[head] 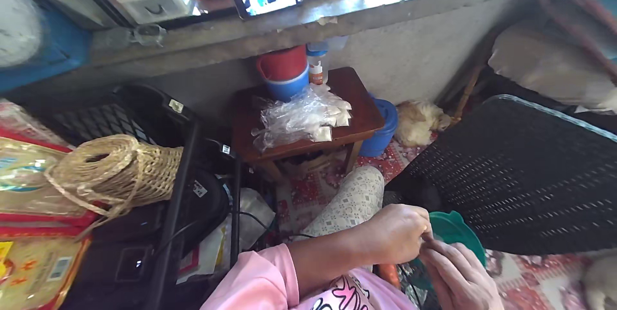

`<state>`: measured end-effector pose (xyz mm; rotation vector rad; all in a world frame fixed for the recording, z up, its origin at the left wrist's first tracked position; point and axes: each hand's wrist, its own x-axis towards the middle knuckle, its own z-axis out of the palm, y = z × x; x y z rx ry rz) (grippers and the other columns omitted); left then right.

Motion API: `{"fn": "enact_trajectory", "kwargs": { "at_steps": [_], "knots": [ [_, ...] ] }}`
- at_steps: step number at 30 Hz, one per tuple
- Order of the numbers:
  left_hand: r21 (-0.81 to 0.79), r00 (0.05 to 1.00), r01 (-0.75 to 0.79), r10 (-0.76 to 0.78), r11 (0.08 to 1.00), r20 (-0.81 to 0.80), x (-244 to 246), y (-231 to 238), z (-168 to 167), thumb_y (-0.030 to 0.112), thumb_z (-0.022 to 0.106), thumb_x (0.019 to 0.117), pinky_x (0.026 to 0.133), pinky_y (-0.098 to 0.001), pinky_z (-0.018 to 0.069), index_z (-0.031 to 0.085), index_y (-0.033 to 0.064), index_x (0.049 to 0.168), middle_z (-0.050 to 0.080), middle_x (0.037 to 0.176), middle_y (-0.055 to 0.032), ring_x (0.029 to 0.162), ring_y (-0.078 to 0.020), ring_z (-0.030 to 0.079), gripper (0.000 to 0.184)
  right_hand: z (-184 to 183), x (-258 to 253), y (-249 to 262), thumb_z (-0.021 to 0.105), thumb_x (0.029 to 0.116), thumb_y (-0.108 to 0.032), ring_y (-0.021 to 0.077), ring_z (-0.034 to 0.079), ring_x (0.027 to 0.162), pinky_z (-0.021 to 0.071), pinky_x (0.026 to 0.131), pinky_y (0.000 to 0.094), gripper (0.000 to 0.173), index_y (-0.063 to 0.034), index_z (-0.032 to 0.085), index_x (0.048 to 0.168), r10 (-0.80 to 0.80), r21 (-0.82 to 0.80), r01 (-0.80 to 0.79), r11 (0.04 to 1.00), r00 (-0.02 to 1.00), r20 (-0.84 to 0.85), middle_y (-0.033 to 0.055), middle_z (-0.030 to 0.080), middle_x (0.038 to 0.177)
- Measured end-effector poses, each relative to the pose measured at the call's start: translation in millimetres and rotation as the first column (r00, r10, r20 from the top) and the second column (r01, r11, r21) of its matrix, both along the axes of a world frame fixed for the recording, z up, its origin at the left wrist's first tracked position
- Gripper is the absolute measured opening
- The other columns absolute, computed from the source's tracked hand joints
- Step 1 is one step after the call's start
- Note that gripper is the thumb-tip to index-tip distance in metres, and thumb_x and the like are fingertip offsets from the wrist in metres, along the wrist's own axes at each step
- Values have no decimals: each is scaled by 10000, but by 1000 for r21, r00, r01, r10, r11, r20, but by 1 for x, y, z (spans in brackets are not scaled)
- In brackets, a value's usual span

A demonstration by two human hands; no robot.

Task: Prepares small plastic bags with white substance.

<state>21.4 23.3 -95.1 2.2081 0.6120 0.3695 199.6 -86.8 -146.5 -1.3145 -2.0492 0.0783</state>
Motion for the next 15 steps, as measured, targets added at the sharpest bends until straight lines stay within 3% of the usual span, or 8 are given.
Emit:
{"fn": "enact_trajectory", "kwargs": {
  "at_steps": [6, 11, 15],
  "knots": [
    [-31, 1000, -7, 6, 1000, -18, -1, 2, -5, -68, 516, 949, 954, -388, 539, 745, -27, 1003, 702, 1115, -139, 1061, -238, 671, 239, -12, 6, 1, 541, 1015, -170, 270, 648, 939, 508, 784, 438, 215, -164, 752, 1058, -83, 6, 83, 997, 995, 56, 80, 721, 1104],
    [-108, 995, -43, 52, 993, 82, 5, 1, -9, -48, 533, 965, 960, -356, 534, 758, -26, 1018, 710, 1098, -148, 1052, -218, 675, 232, -13, 7, -1, 580, 1013, -146, 260, 652, 981, 533, 839, 408, 176, -108, 744, 1063, -95, -24, 94, 995, 994, -53, 108, 712, 1069],
    [-169, 986, -29, 56, 985, 159, 12, 1, -15, -31, 574, 949, 923, -332, 545, 758, -30, 1009, 709, 1075, -150, 1014, -201, 677, 193, -9, 6, -4, 603, 1009, -138, 211, 622, 1020, 520, 900, 328, 166, -140, 735, 1109, -101, -27, 98, 995, 984, -145, 104, 668, 1048]
  ]
}}
